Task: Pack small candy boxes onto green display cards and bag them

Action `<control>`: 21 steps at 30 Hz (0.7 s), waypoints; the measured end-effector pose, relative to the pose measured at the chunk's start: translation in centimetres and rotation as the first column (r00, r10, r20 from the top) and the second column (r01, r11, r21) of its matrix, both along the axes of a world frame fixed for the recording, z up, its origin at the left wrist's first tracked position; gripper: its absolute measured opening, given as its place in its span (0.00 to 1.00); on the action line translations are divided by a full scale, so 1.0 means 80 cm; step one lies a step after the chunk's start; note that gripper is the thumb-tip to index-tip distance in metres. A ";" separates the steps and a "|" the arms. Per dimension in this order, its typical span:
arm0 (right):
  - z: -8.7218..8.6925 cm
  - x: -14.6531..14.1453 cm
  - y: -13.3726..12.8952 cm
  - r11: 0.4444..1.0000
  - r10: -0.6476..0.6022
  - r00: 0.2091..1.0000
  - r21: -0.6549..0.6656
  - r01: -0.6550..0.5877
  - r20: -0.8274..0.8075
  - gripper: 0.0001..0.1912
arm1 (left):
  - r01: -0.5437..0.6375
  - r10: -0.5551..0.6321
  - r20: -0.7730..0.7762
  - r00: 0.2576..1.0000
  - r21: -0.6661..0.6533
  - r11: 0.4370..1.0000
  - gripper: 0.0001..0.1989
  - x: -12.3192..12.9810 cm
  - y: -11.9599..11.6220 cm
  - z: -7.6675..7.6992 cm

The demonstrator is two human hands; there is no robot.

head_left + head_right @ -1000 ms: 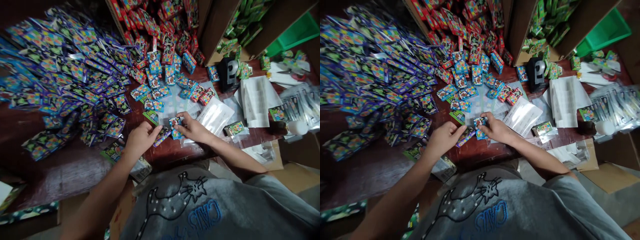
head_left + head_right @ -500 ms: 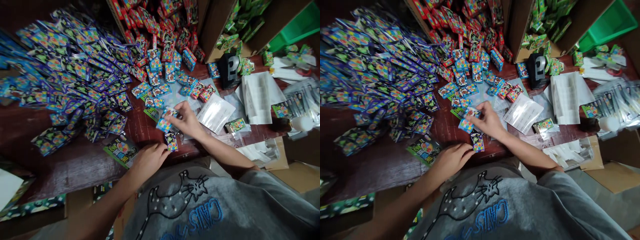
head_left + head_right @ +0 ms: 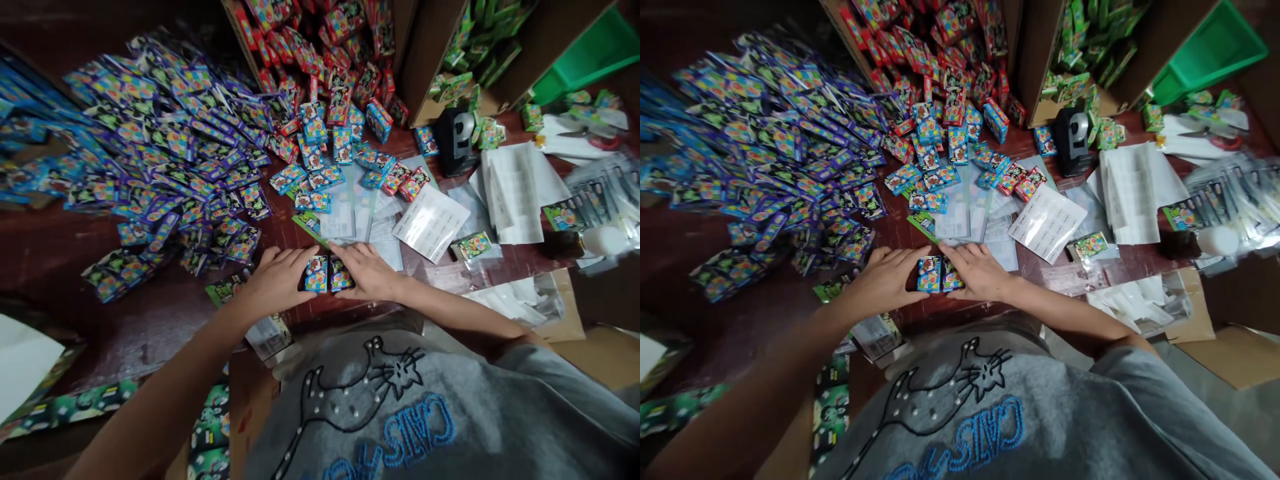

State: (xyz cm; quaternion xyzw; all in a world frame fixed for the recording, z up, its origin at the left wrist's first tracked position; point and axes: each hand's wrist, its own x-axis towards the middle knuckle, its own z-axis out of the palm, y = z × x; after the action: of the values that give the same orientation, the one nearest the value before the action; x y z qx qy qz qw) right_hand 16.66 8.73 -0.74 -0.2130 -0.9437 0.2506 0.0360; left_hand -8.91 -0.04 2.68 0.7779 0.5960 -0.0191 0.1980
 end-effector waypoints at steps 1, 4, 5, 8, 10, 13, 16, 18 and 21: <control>-0.002 -0.005 0.000 1.000 -0.024 1.000 -0.005 0.024 -0.012 0.63 | -0.027 0.027 0.005 1.000 0.027 0.999 0.45 0.007 -0.001 -0.003; -0.002 -0.016 -0.001 1.000 -0.029 0.999 0.000 0.029 -0.029 0.59 | -0.099 0.099 0.005 0.995 0.080 0.992 0.49 0.022 -0.008 -0.003; 0.000 -0.017 -0.001 1.000 -0.018 0.999 0.003 0.018 -0.030 0.57 | -0.112 0.113 0.000 0.994 0.086 0.990 0.51 0.023 -0.013 0.001; 0.010 -0.012 0.001 1.000 0.009 0.998 -0.012 -0.010 -0.059 0.53 | -0.035 0.036 -0.018 0.999 0.094 0.995 0.56 0.003 -0.044 0.018; 0.020 -0.002 0.007 0.999 -0.001 0.994 -0.045 -0.004 -0.107 0.51 | 0.086 -0.084 -0.027 0.996 0.108 0.990 0.54 -0.024 -0.076 0.030; 0.031 0.016 0.019 0.991 -0.053 0.983 -0.133 0.030 -0.173 0.52 | 0.141 -0.141 -0.009 0.990 0.129 0.981 0.46 -0.067 -0.118 0.034; 0.040 0.029 0.026 0.978 -0.101 0.973 -0.202 0.058 -0.208 0.53 | 0.199 -0.204 0.056 0.977 0.082 0.976 0.39 -0.079 -0.125 0.029; 0.046 0.035 0.024 0.977 -0.137 0.962 -0.190 0.092 -0.235 0.51 | 0.214 -0.216 0.039 0.976 0.054 0.975 0.36 -0.063 -0.111 0.031; 0.058 0.047 0.018 0.962 -0.273 0.915 -0.068 0.265 -0.298 0.45 | 0.083 -0.072 -0.084 0.994 0.129 0.988 0.37 -0.018 -0.080 0.042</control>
State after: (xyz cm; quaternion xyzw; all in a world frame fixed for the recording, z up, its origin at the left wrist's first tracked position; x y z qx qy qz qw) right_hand 20.43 10.15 3.93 -0.3000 -0.8851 0.2854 0.2125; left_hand -10.39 -6.47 6.05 0.8106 0.5725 -0.0177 0.1214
